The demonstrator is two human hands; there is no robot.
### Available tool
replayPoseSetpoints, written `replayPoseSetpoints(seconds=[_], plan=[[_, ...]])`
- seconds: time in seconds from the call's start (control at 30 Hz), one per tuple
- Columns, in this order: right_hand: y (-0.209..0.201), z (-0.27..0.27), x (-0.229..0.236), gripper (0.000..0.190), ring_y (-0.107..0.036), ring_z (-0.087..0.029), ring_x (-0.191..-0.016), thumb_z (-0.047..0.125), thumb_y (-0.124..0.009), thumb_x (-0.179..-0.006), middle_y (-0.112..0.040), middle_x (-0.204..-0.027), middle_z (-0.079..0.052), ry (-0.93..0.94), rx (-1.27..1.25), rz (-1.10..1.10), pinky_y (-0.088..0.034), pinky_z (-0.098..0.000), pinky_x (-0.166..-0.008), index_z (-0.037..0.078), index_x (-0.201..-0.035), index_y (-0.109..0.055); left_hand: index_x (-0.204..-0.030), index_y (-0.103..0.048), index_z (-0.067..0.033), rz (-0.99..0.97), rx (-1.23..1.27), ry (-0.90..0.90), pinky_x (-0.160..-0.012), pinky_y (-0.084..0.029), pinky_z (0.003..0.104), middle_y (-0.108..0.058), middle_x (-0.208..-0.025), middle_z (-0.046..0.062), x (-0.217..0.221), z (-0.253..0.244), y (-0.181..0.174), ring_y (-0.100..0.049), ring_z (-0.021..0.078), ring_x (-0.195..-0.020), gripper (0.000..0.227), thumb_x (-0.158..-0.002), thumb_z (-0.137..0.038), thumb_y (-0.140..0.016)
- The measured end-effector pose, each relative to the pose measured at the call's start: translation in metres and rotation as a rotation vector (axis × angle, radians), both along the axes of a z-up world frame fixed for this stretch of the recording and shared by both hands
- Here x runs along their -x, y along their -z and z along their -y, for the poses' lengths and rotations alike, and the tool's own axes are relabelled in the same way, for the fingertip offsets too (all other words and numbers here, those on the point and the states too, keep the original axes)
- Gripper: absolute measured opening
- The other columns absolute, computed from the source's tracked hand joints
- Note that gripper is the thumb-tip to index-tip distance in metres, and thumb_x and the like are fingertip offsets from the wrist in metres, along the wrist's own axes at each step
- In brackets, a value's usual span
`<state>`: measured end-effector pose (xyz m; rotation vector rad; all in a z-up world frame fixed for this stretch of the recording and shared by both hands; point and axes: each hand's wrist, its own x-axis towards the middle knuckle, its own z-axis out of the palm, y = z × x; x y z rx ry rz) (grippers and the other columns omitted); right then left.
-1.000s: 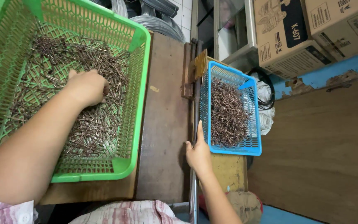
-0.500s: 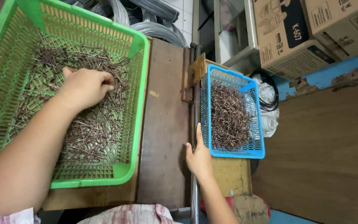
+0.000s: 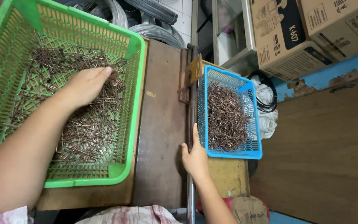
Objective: Processing small metal wire pieces using a manual lever tool and sorting them into baskets
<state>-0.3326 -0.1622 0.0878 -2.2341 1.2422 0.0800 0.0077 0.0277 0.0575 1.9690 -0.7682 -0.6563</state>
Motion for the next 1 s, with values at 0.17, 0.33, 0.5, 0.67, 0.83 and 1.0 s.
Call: replayPoseSetpoints(seconds=[0.17, 0.33, 0.5, 0.67, 0.83, 1.0], plan=[[0.004, 0.001, 0.002, 0.088, -0.063, -0.055, -0.131, 0.019, -0.062, -0.100, -0.064, -0.144, -0.036, 0.009, 0.003, 0.008, -0.057, -0.0604, -0.105, 0.035, -0.176, -0.020, -0.145, -0.067, 0.0048, 0.136, 0.100, -0.012, -0.109, -0.050, 0.053, -0.072, -0.133, 0.028, -0.008, 0.006, 0.034, -0.069, 0.0430, -0.124, 0.051, -0.095, 0.001, -0.060], [-0.001, -0.002, 0.001, 0.088, -0.064, -0.055, -0.130, 0.018, -0.062, -0.100, -0.064, -0.145, -0.036, 0.012, -0.001, 0.014, -0.057, -0.0604, -0.105, 0.034, -0.176, -0.020, -0.145, -0.057, 0.0050, -0.207, 0.262, -0.078, -0.092, -0.061, 0.049, -0.058, -0.147, 0.033, -0.003, 0.017, 0.055, -0.076, 0.0398, -0.103, 0.057, -0.090, 0.018, -0.063], [0.002, 0.000, 0.002, 0.089, -0.065, -0.054, -0.130, 0.020, -0.063, -0.100, -0.065, -0.143, -0.035, 0.018, 0.009, -0.009, -0.058, -0.0597, -0.105, 0.038, -0.175, -0.019, -0.153, -0.053, 0.0053, -0.320, 0.264, -0.094, -0.101, -0.058, 0.049, -0.057, -0.152, 0.032, 0.015, 0.008, 0.003, -0.074, 0.0369, -0.112, 0.060, -0.095, 0.012, -0.067], [0.007, 0.001, 0.002, 0.089, -0.063, -0.056, -0.130, 0.018, -0.065, -0.099, -0.063, -0.144, -0.037, 0.014, 0.030, 0.006, -0.057, -0.0626, -0.106, 0.036, -0.175, -0.022, -0.131, -0.073, 0.0000, -0.130, 0.199, -0.091, -0.104, -0.056, 0.048, -0.067, -0.140, 0.026, -0.002, 0.018, 0.055, -0.073, 0.0378, -0.116, 0.033, -0.098, -0.005, -0.074], [0.025, 0.010, 0.008, 0.089, -0.062, -0.056, -0.131, 0.017, -0.066, -0.098, -0.062, -0.148, -0.035, 0.037, 0.035, 0.029, -0.056, -0.0632, -0.107, 0.037, -0.174, -0.024, -0.121, -0.082, -0.0381, 0.333, -0.260, -0.141, -0.107, -0.039, 0.086, -0.043, -0.170, 0.014, 0.003, 0.022, 0.037, -0.046, 0.0610, -0.146, 0.025, -0.097, -0.044, -0.081], [0.061, 0.032, 0.019, 0.094, -0.054, -0.034, -0.053, 0.024, -0.065, -0.096, -0.057, -0.063, -0.015, 0.011, 0.131, -0.006, -0.043, -0.0462, -0.061, 0.043, -0.176, -0.019, -0.111, -0.078, -0.0368, 0.240, -0.226, -0.113, -0.099, -0.038, 0.052, -0.081, -0.104, -0.011, 0.010, 0.018, 0.002, -0.073, 0.0234, -0.106, 0.022, -0.096, -0.052, -0.073]])
